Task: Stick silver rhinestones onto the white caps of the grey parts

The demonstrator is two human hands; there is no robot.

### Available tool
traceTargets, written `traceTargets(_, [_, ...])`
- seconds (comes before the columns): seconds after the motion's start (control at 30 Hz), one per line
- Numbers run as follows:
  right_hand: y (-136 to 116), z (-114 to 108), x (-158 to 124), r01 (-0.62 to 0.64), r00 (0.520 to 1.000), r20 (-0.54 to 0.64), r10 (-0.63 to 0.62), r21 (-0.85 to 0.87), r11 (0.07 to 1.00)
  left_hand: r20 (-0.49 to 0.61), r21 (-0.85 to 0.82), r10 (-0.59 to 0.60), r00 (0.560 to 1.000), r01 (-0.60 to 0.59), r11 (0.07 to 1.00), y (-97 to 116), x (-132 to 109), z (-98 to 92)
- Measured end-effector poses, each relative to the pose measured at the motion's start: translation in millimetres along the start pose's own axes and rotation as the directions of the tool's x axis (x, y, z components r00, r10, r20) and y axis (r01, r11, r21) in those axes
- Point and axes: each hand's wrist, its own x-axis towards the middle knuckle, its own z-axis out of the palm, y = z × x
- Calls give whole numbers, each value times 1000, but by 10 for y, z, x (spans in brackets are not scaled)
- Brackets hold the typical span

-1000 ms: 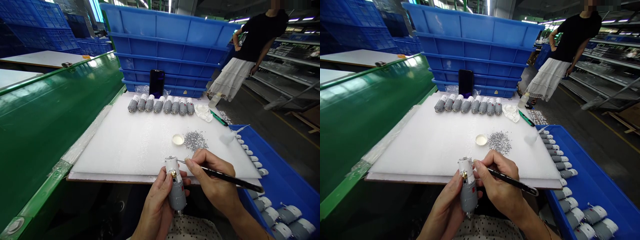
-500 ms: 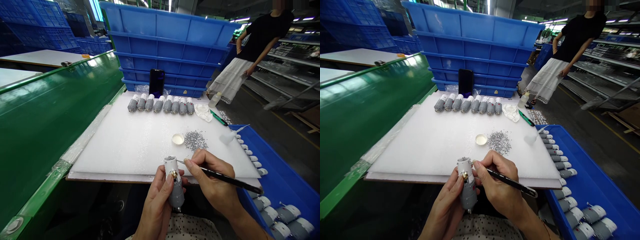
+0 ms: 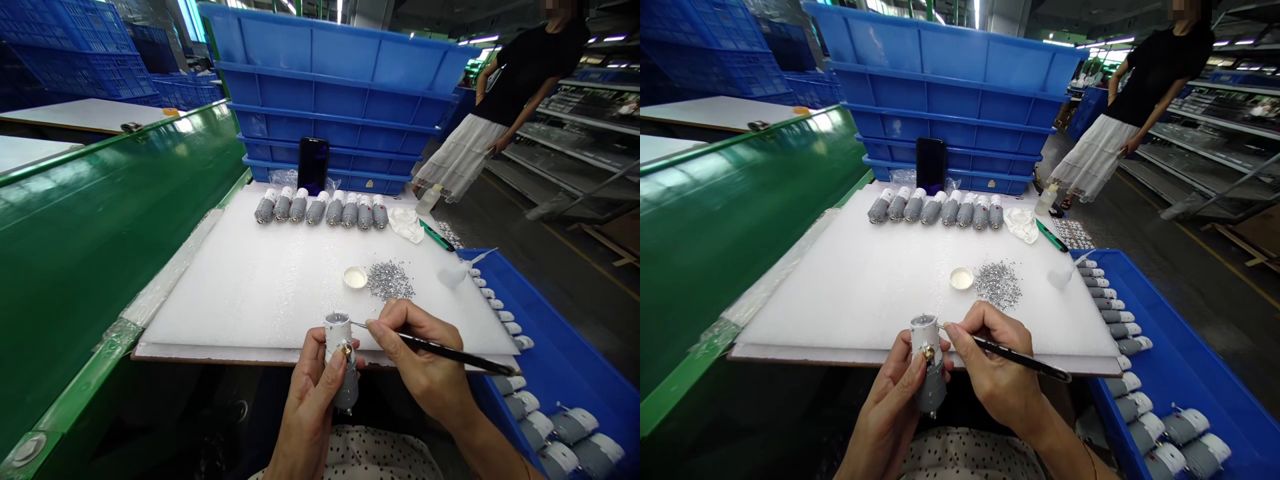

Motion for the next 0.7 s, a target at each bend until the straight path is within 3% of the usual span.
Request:
traceTargets(0.2, [-22,52,-14,-48,999,-4,49,98,994,13,23,29,1000,-29,999,-10,-3,15])
traceTargets(0.43, [1,82,-13,-56,998,-36,59,100,993,-6,-2,37,999,-37,999,-2,-13,50])
traceTargets(0.7, [-36,-17,-21,-63,993,-100,63,1,998,-54,-99,-82,995,77,992,-14,11,59])
